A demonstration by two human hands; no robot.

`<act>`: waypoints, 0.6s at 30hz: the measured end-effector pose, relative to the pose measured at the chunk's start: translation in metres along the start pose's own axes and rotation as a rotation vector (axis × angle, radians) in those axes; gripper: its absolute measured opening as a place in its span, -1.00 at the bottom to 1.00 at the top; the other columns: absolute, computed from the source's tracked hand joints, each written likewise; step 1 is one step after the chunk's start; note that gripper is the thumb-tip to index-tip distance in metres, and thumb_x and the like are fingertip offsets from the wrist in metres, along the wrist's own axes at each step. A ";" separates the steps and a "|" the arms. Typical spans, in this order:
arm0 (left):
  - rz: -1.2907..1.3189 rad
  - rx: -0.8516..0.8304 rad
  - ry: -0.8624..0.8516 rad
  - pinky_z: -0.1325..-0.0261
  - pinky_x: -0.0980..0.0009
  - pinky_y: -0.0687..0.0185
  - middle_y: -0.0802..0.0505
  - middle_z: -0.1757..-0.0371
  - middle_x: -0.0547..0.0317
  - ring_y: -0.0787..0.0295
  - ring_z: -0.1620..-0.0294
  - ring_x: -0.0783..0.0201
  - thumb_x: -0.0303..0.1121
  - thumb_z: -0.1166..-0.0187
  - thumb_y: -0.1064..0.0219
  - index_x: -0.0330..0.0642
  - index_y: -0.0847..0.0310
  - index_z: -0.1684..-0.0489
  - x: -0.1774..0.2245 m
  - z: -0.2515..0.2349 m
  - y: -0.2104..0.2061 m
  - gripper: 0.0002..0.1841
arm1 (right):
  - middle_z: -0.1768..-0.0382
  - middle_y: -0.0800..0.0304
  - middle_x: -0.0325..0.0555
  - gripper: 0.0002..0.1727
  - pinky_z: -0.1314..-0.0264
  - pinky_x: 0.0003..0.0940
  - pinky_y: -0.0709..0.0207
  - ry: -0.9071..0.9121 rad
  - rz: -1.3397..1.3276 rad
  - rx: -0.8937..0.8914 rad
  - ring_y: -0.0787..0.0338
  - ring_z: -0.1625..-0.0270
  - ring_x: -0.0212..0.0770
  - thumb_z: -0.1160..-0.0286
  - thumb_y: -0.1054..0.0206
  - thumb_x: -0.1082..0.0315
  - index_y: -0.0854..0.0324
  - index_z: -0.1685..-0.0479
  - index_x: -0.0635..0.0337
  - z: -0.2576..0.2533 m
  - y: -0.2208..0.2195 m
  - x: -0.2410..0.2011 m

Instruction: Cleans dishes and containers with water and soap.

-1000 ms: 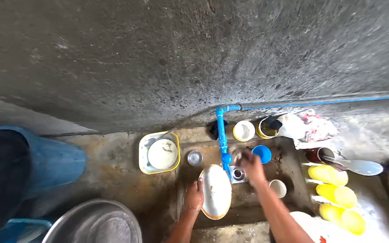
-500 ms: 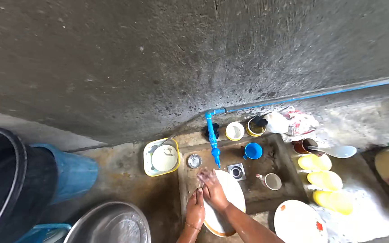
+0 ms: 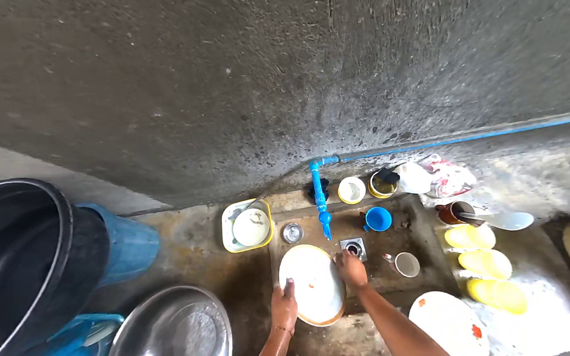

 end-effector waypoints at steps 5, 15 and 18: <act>-0.065 0.071 -0.021 -0.69 0.12 -0.28 -0.61 -0.53 -0.32 -0.51 -0.59 0.03 -0.17 -0.93 0.15 -0.46 -0.39 -0.59 0.010 -0.004 -0.001 -0.46 | -0.45 -0.66 0.21 -0.56 -0.67 -0.05 -0.42 0.344 -0.468 0.148 -0.63 -0.54 0.05 -0.78 -0.11 0.29 -0.60 -0.45 0.35 0.037 -0.001 -0.047; -0.063 0.144 -0.133 -0.55 0.21 -0.42 -0.73 -0.34 -0.30 -0.64 -0.40 0.12 -0.23 -0.91 0.06 -0.51 -0.53 -0.40 0.012 0.001 0.017 -0.53 | -0.79 -0.19 0.27 -0.34 -0.87 0.26 0.06 0.576 0.084 0.240 -0.10 -0.87 0.25 -0.73 -0.01 0.17 -0.28 -0.75 0.35 0.056 -0.032 -0.037; -0.064 0.057 -0.164 -0.50 0.19 -0.49 -0.80 -0.23 -0.25 -0.71 -0.32 0.14 -0.23 -0.90 0.06 -0.49 -0.61 -0.32 0.014 0.006 -0.006 -0.53 | -0.78 -0.23 0.27 -0.36 -0.90 0.16 0.07 0.606 -0.102 0.242 -0.13 -0.86 0.21 -0.77 0.01 0.17 -0.31 -0.71 0.40 0.060 -0.031 -0.084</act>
Point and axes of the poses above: each hand's wrist, its own z-axis away from the middle knuckle, its own y-axis out of the back of the hand, x = y × z, the point moved 4 cm from there along -z, towards the middle knuckle
